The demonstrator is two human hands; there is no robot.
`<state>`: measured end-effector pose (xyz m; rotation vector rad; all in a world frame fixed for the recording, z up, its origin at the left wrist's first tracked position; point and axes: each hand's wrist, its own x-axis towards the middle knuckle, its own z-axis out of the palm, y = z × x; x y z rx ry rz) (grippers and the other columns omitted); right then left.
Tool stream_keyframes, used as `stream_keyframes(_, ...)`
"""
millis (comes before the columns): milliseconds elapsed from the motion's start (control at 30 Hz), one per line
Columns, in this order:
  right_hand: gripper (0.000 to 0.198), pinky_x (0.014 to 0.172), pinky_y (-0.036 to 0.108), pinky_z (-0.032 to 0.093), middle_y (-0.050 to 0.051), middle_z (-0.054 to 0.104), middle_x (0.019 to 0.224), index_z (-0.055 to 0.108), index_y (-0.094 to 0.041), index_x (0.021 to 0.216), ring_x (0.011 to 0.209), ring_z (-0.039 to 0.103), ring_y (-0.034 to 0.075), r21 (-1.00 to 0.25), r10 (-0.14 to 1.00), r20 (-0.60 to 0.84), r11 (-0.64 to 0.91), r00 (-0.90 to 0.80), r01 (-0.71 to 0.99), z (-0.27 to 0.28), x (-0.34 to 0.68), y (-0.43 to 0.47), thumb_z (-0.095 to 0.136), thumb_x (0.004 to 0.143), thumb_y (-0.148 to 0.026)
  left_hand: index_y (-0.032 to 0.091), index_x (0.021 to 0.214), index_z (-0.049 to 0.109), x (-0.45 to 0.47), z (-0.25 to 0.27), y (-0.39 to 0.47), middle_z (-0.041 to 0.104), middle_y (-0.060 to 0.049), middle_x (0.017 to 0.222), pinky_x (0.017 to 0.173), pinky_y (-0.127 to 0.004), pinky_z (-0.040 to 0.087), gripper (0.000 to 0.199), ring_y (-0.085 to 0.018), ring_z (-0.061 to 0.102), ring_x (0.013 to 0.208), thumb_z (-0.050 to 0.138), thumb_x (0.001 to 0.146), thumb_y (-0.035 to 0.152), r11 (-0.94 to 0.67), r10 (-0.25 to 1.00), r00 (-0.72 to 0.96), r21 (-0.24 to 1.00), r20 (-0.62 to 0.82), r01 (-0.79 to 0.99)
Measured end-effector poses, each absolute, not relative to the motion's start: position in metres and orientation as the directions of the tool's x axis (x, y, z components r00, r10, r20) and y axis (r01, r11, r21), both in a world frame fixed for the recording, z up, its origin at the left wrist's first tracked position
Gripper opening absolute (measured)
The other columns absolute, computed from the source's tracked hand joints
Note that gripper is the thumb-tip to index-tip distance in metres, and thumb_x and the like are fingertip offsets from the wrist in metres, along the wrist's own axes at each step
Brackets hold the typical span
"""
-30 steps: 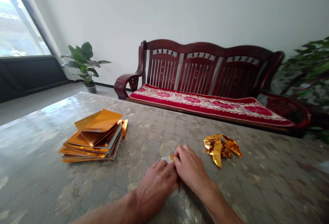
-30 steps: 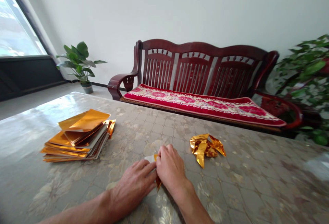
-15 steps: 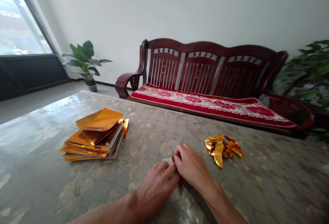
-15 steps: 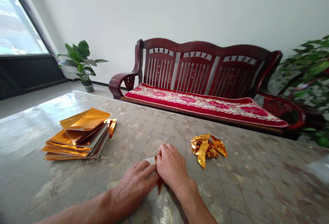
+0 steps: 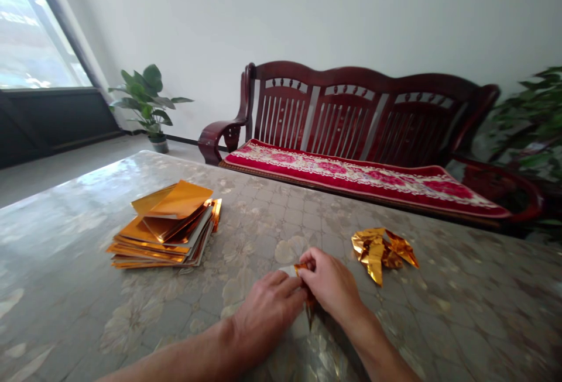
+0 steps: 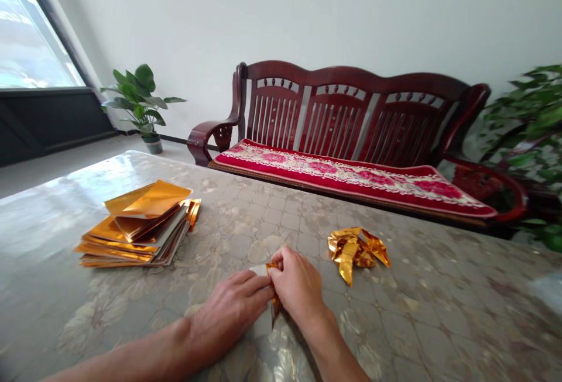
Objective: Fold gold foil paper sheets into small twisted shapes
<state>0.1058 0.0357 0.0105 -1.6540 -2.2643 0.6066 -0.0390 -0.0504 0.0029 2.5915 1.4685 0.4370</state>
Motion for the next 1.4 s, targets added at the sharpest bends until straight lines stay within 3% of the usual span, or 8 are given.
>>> stream_keyframes(167, 0.013, 0.061, 0.025, 0.035, -0.002, 0.07, 0.076, 0.067, -0.026, 0.086, 0.074, 0.064, 0.017, -0.54, 0.956, -0.006, 0.244, -0.294, 0.805, 0.007, 0.107, 0.032, 0.061, 0.075, -0.023, 0.023, 0.104, 0.068, -0.059, 0.003, -0.036, 0.069, -0.001, 0.1, 0.084, -0.024, 0.049, 0.022, -0.016, 0.065, 0.093, 0.048, 0.095, 0.02, -0.257, 0.966, 0.183, 0.563, 0.185, 0.786)
stream_keyframes(233, 0.012, 0.063, 0.026, 0.036, -0.002, 0.07, 0.078, 0.067, -0.026, 0.086, 0.076, 0.064, 0.018, -0.556, 0.954, 0.019, 0.26, -0.301, 0.789, 0.005, 0.108, 0.031, 0.06, 0.076, -0.024, 0.024, 0.105, 0.07, -0.067, 0.005, -0.028, 0.07, -0.002, 0.098, 0.08, -0.025, 0.049, 0.022, -0.017, 0.066, 0.09, 0.054, 0.089, 0.02, -0.157, 0.985, 0.088, 0.569, 0.148, 0.807)
stream_keyframes(400, 0.013, 0.065, 0.026, 0.037, -0.002, 0.069, 0.08, 0.067, -0.027, 0.085, 0.081, 0.063, 0.019, -0.545, 0.952, 0.062, 0.284, -0.3, 0.789, 0.002, 0.107, 0.027, 0.058, 0.078, -0.022, 0.027, 0.098, 0.075, -0.07, 0.013, -0.008, 0.074, -0.001, 0.093, 0.074, -0.025, 0.048, 0.022, -0.019, 0.067, 0.088, 0.061, 0.081, 0.024, -0.057, 0.998, 0.058, 0.516, 0.014, 0.854)
stream_keyframes(700, 0.009, 0.066, 0.026, 0.036, 0.0, 0.07, 0.082, 0.063, -0.026, 0.078, 0.085, 0.063, 0.02, -0.505, 0.929, 0.143, 0.364, -0.34, 0.782, 0.002, 0.107, 0.024, 0.056, 0.081, -0.021, 0.028, 0.089, 0.078, -0.062, 0.006, 0.02, 0.075, 0.001, 0.085, 0.068, -0.02, 0.044, 0.018, -0.016, 0.067, 0.081, 0.062, 0.081, 0.028, -0.183, 0.979, 0.2, 0.537, 0.028, 0.824)
stream_keyframes(900, 0.015, 0.067, 0.026, 0.037, 0.0, 0.071, 0.084, 0.065, -0.026, 0.086, 0.081, 0.064, 0.019, -0.524, 0.935, 0.116, 0.344, -0.335, 0.779, 0.004, 0.109, 0.022, 0.055, 0.08, -0.016, 0.025, 0.087, 0.079, -0.066, 0.001, 0.021, 0.074, 0.0, 0.083, 0.069, -0.021, 0.044, 0.019, -0.016, 0.066, 0.08, 0.06, 0.082, 0.026, -0.259, 0.965, 0.24, 0.526, 0.105, 0.81)
stream_keyframes(1100, 0.016, 0.067, 0.026, 0.036, 0.0, 0.069, 0.082, 0.066, -0.024, 0.079, 0.077, 0.063, 0.017, -0.472, 0.913, 0.145, 0.403, -0.382, 0.784, 0.002, 0.109, 0.022, 0.054, 0.081, -0.013, 0.024, 0.089, 0.079, -0.072, 0.005, 0.021, 0.075, 0.001, 0.082, 0.067, -0.021, 0.044, 0.027, -0.015, 0.066, 0.076, 0.056, 0.076, 0.015, -0.245, 0.967, 0.242, 0.59, 0.085, 0.77)
stream_keyframes(1400, 0.02, 0.07, 0.025, 0.037, 0.001, 0.067, 0.084, 0.071, -0.024, 0.083, 0.083, 0.062, 0.016, -0.402, 0.863, 0.201, 0.504, -0.464, 0.764, 0.005, 0.109, 0.017, 0.053, 0.086, -0.015, 0.025, 0.083, 0.078, -0.077, 0.001, 0.024, 0.076, 0.002, 0.077, 0.062, -0.021, 0.042, 0.022, -0.014, 0.067, 0.072, 0.058, 0.076, 0.02, -0.178, 0.98, 0.193, 0.602, 0.04, 0.778)
